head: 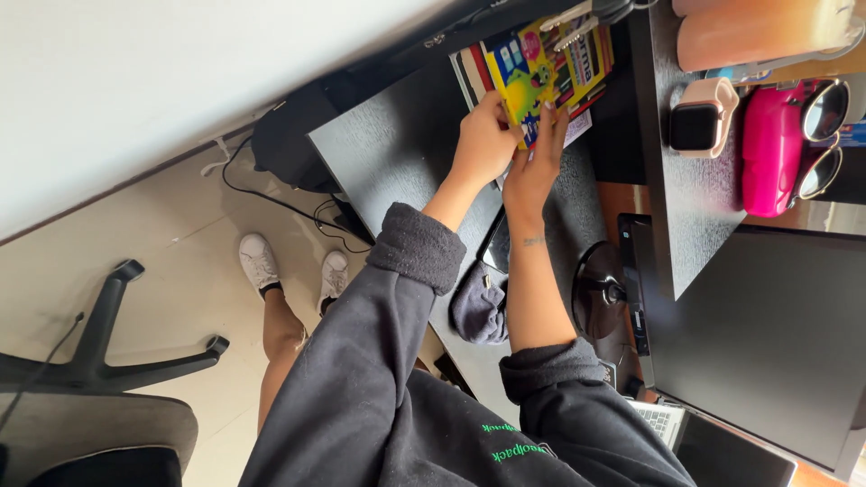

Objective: The person clears a cluttered desk by moving a tablet, spray bottle, and a box of markers into a drawer, then wipes the desk surface, monitor, and laptop with a cloth. The workspace is tidied and the electronics are cleaned.

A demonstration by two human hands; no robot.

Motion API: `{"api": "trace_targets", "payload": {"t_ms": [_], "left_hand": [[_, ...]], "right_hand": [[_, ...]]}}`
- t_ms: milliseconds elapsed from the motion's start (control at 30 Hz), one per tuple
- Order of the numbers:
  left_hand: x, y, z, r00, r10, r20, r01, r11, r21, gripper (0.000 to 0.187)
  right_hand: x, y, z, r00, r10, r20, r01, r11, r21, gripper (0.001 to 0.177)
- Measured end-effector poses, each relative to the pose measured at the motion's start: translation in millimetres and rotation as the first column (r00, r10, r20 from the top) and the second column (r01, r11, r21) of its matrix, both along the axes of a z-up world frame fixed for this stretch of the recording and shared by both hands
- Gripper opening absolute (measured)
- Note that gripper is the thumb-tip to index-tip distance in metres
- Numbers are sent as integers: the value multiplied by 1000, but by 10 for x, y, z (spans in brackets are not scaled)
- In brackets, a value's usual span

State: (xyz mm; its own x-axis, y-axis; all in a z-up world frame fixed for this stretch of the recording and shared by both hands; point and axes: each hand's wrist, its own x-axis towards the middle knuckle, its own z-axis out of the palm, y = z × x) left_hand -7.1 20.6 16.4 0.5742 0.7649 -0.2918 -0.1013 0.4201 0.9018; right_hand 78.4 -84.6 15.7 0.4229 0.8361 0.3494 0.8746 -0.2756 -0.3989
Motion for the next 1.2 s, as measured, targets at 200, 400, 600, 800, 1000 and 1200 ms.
{"api": "trace_targets", "payload": {"t_ms": [200, 400, 600, 800, 1000, 1200], "left_hand": [[63, 87, 96, 1000, 10, 1, -10, 996, 90, 32], [45, 28, -325, 993, 106, -43, -100, 988, 120, 45], [-150, -36, -139, 999, 0, 42, 3, 998, -62, 40], [-36, -88, -104, 999, -42, 17, 43, 999, -11, 61], [-103, -139, -259, 997, 72, 31, -71, 997, -24, 76], [-278, -328, -229, 996, -19, 87, 28, 995, -98, 79]], "right_hand": [[53, 130, 19, 997, -72, -10, 72, 997, 22, 59], [39, 60, -193, 997, 26, 71, -19, 996, -90, 58], [-146, -22, 21, 981, -66, -183, 57, 997, -54, 71], [-135, -125, -59, 923, -181, -339, 203, 979, 29, 67], [-81, -10, -89, 922, -148, -357, 145, 989, -35, 60], [-385, -612, 28, 935, -272, -228, 275, 961, -17, 76]]}}
